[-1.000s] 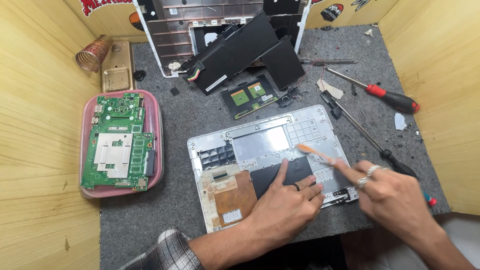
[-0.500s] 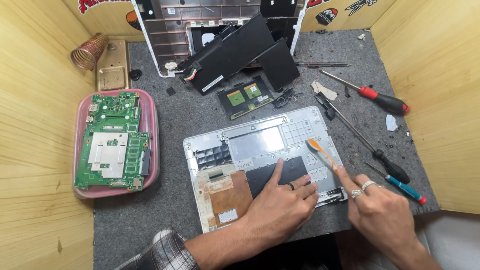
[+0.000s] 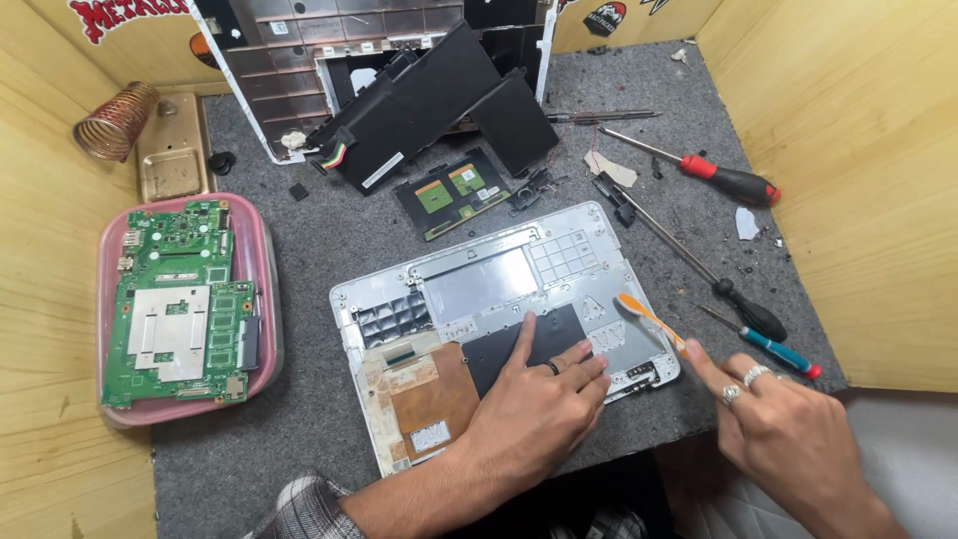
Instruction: Cleaning the internal chassis of a laptop with a brush and reinstalling internal components using a screwdriver.
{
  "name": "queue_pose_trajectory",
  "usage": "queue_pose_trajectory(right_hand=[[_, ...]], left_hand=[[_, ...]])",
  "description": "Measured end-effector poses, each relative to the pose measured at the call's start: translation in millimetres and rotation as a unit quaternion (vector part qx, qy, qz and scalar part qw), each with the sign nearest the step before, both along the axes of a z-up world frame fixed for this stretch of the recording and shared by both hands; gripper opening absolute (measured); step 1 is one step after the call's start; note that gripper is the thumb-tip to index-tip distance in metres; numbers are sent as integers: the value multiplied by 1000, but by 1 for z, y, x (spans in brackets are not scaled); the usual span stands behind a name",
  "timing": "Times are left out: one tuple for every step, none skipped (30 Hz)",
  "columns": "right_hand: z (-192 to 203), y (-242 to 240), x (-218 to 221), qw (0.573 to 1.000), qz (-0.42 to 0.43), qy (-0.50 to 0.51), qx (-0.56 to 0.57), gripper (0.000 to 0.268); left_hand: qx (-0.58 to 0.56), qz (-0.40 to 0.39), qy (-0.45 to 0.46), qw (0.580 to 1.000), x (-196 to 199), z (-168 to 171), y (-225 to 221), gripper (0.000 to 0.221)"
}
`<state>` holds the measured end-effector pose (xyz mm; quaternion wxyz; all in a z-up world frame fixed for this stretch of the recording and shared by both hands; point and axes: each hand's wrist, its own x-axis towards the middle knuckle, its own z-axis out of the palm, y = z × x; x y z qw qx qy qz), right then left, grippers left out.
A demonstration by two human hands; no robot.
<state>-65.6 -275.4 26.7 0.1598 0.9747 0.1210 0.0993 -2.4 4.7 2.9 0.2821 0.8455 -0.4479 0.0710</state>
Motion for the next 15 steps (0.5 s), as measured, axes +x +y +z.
queue_pose_trajectory(right_hand=[[1,8,11,1000,-5,3,1,71],[3,16,21,1000,5,7,1,69],[5,25,35,1000,15,8,3,69],[5,26,36,1000,9,6,4,69],[5,27,41,1000,6,7,1,67],[5,30,46,1000,3,8,-2,66],[7,24,36,1000,6,7,-4,66],[9,20,27,998,-23,50,1,69],[12,17,21,995,-48,92,5,73],[11,14,19,995,-39,89,2,73],[8,11,15,996,-37,77,-9,73],[6,7,12,997,-35,64,-19,73],[5,14,21,997,-37,64,-18,73],[4,19,31,999,-14,48,-21,71],[3,26,42,999,9,30,-21,69]], left_hand=[[1,-5,3,1000,0,0,0,22],[-3,-6,3,1000,0,1,0,24],[-5,-8,0,1000,2,3,1,25],[-4,-13,-2,1000,1,2,1,25],[-1,-11,-6,1000,1,1,1,23],[3,-9,-11,1000,2,0,3,20],[1,-6,-13,1000,1,2,2,20],[9,-12,-6,1000,1,5,3,20],[17,-13,0,1000,2,8,5,20],[15,-4,-2,1000,3,7,5,20],[19,-4,-4,1000,2,5,4,22],[23,-4,-5,1000,1,2,1,24],[24,-6,-5,1000,1,4,1,24],[31,-3,-7,999,0,7,0,23],[41,1,-11,999,1,10,0,21]])
